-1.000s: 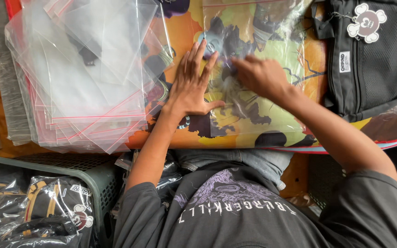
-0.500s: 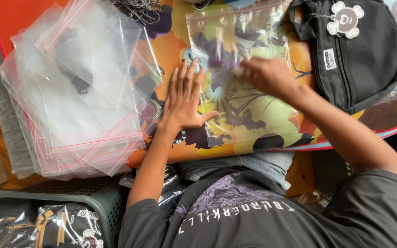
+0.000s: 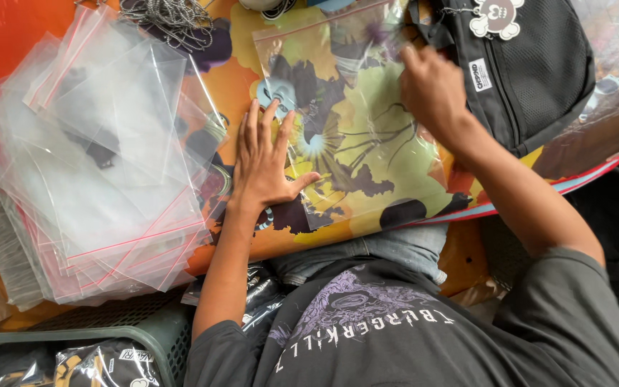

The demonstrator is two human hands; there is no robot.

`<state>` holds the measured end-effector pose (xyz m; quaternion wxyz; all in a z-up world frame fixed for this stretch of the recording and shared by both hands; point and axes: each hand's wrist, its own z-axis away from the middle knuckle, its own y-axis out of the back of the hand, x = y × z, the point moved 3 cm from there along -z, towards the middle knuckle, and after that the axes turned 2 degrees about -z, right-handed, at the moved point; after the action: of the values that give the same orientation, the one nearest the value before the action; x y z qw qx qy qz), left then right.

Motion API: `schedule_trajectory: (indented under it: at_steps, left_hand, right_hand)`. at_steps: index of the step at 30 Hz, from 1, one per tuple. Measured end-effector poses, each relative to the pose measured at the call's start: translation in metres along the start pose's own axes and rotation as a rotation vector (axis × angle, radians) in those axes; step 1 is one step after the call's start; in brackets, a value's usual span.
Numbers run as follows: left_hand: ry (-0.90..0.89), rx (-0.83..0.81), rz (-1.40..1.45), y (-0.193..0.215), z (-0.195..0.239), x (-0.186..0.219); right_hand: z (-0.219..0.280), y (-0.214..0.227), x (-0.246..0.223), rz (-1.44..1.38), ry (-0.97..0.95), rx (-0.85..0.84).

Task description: The person attaches a decorative keychain to a black bag, then places the bag into a clear plastic zip-lock bag. They use a purple comb to smooth the plastic and remove air before sealing the bag.

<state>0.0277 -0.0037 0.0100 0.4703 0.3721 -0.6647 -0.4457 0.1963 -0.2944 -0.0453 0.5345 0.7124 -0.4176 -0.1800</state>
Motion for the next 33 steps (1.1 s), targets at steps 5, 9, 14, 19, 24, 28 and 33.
schedule_trajectory:
  at_steps: [5, 9, 14, 19, 24, 28, 33]
  left_hand:
    - [0.006, 0.008, 0.013, 0.004, -0.001, 0.004]
    - [0.018, 0.012, 0.029, 0.008, -0.001, 0.004]
    - [0.016, -0.002, 0.040, 0.005, 0.001, 0.003]
    - [0.026, 0.006, 0.045, 0.010, 0.000, 0.006]
    - [0.013, 0.007, 0.034, 0.007, -0.001, 0.004]
    - [0.015, 0.009, 0.050, 0.008, -0.001, 0.004]
    - [0.029, -0.006, 0.060, 0.008, -0.002, 0.005]
  right_hand:
    - [0.015, 0.018, -0.027, 0.046, -0.052, 0.011]
    - [0.043, 0.063, -0.061, -0.325, 0.021, -0.096]
    - [0.082, 0.067, -0.021, 0.010, -0.158, -0.024]
    - [0.129, 0.106, -0.105, -0.364, -0.122, -0.130]
    - [0.166, 0.118, -0.062, -0.099, -0.297, -0.097]
    - [0.191, 0.130, -0.090, -0.198, -0.305, -0.090]
    - [0.211, 0.147, -0.076, -0.288, -0.392, -0.069]
